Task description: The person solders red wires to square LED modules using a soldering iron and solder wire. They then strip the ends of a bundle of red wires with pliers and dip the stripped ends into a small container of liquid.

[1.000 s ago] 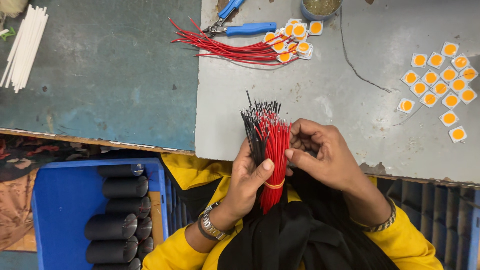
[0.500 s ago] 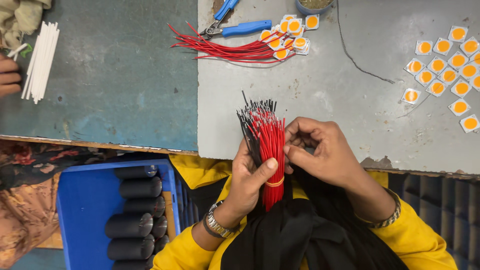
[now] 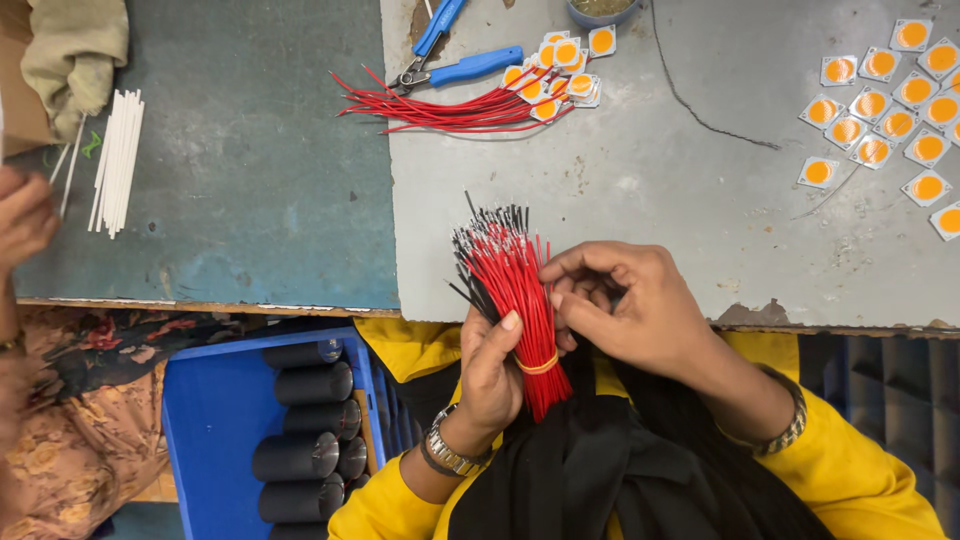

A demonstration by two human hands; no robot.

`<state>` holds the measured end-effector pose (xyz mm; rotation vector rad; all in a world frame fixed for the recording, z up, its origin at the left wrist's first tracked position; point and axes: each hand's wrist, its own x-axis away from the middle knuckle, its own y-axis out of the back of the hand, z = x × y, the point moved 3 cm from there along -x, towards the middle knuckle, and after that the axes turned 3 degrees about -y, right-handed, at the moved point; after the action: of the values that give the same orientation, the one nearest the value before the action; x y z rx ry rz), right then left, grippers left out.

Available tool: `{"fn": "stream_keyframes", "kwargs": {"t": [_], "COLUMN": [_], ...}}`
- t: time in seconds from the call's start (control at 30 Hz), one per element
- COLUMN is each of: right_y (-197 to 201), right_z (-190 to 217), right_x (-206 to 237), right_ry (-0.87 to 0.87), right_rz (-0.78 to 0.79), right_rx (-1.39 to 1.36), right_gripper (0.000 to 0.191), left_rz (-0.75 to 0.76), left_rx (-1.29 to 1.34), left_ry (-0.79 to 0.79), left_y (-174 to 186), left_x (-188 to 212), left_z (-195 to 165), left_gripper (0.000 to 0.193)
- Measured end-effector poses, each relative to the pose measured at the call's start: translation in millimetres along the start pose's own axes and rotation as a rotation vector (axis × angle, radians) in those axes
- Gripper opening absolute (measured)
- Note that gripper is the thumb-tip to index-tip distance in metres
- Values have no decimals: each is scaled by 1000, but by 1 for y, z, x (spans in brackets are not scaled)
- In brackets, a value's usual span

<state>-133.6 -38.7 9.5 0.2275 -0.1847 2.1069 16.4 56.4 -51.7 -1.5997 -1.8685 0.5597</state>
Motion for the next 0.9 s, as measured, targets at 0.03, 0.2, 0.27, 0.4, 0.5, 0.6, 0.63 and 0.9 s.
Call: {"fn": "stream_keyframes", "kwargs": {"t": [0.03,0.2,0.27,0.4,0.5,0.6,0.63,0.9], "right_y": [0,-6,-8,-7,-4,-3,-3,-6], "right_z": [4,29,32,30,28,28,27,22], "right_x": [2,12,11,6,2,1,1,-4], "right_ry": [11,307,295,169,135,186,158,143], "right_rz": [-5,-123,-131,-120,-67,-64,-60,-52], "right_rx": [49,488,515,533,461,440,453,493], "right_gripper": [23,37,38,36,35,35,35,36], "left_rz": [16,-39,-58,-53,-47,-41,-42,-7], "left_rx": [15,-59,-52,-37,-48,-52,-47,-111], "left_ry": [-10,-72,-90,-97,-104,-97,-87,-72], "left_y": [0,3,4,6,8,9,9,9], "left_x": [1,3,4,4,5,5,5,5], "left_z": [0,1,2,4,6,6,6,3], "left_gripper": [42,42,44,42,41,41,41,43]}}
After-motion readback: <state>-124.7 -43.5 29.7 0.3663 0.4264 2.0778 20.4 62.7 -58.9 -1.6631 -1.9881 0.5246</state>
